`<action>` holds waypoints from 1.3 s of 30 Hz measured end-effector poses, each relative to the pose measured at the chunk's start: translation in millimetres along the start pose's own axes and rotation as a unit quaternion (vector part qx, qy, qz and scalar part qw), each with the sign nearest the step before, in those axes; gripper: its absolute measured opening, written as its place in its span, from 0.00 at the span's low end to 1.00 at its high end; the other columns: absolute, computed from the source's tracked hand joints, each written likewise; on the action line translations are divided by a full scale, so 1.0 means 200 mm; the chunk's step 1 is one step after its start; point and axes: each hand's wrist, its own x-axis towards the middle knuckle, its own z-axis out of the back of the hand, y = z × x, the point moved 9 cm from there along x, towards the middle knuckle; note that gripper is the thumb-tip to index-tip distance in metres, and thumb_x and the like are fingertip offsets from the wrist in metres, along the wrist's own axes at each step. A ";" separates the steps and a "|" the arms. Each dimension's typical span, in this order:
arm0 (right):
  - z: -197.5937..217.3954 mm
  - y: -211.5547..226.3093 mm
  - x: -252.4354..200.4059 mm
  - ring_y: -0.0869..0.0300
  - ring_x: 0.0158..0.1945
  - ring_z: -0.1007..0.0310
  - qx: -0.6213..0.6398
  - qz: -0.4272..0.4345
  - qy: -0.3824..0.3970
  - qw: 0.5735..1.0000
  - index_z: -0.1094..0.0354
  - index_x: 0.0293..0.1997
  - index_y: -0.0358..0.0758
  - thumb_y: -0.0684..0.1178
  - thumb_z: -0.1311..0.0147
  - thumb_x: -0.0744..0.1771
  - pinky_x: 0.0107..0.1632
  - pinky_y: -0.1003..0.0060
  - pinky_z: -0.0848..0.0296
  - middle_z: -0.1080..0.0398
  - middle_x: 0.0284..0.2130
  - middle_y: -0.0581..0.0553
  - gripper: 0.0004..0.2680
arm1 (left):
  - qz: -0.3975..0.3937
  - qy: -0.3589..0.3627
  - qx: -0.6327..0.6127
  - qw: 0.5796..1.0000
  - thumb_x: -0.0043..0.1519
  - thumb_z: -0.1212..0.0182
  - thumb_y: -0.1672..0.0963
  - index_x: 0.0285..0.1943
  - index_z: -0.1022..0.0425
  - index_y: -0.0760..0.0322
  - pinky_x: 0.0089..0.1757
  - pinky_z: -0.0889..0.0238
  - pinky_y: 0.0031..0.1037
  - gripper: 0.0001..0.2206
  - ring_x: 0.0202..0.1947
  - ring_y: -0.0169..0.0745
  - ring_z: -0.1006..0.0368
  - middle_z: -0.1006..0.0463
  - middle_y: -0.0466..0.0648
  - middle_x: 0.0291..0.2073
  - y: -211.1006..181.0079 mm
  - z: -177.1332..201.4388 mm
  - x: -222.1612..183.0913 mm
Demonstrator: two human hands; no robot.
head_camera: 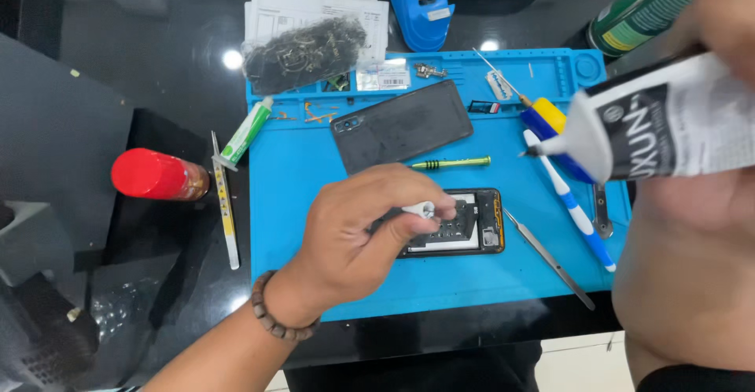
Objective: The person applies adhesive from a tube onto the internal frame of a disassembled smartphone. They then place the back cover onto the phone, press it down to secure it, and flip the device over to show the front screen.
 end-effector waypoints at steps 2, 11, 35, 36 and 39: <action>-1.01 0.44 0.22 0.78 0.34 0.42 0.160 0.098 0.010 0.982 0.36 0.40 0.54 0.53 0.34 0.64 0.36 0.86 0.39 0.36 0.32 0.63 0.10 | 0.001 -0.002 0.025 1.000 0.66 0.52 0.55 0.45 0.28 0.62 0.43 0.26 0.30 0.09 0.39 0.43 0.21 0.21 0.47 0.35 0.01 0.02 -0.01; -1.23 0.53 0.32 0.77 0.27 0.49 0.183 0.160 -0.042 0.969 0.46 0.27 0.51 0.47 0.52 0.69 0.35 0.87 0.41 0.46 0.25 0.63 0.09 | -0.039 -0.007 0.020 0.999 0.65 0.48 0.59 0.49 0.28 0.63 0.45 0.27 0.31 0.07 0.40 0.47 0.20 0.20 0.49 0.38 -0.02 0.08 -0.03; -1.72 0.08 0.50 0.62 0.18 0.53 0.155 -0.036 -0.068 0.985 0.44 0.25 0.42 0.59 0.56 0.66 0.25 0.69 0.48 0.53 0.16 0.49 0.13 | 0.032 -0.260 0.180 0.948 0.66 0.49 0.58 0.46 0.24 0.69 0.35 0.38 0.22 0.09 0.33 0.34 0.34 0.32 0.47 0.32 0.09 0.45 -0.04; -1.73 0.06 0.50 0.62 0.18 0.53 0.154 -0.037 -0.066 0.985 0.44 0.25 0.42 0.59 0.56 0.66 0.25 0.69 0.48 0.53 0.16 0.49 0.13 | 0.032 -0.263 0.179 0.947 0.66 0.49 0.58 0.46 0.24 0.69 0.35 0.38 0.22 0.09 0.33 0.34 0.34 0.32 0.47 0.32 0.09 0.46 -0.05; -1.74 0.02 0.50 0.63 0.17 0.50 0.140 -0.030 -0.059 0.988 0.44 0.26 0.42 0.59 0.56 0.66 0.24 0.70 0.46 0.51 0.16 0.49 0.13 | 0.020 -0.256 0.167 0.952 0.66 0.50 0.58 0.47 0.25 0.70 0.35 0.39 0.23 0.10 0.33 0.34 0.36 0.33 0.47 0.34 0.07 0.45 -0.05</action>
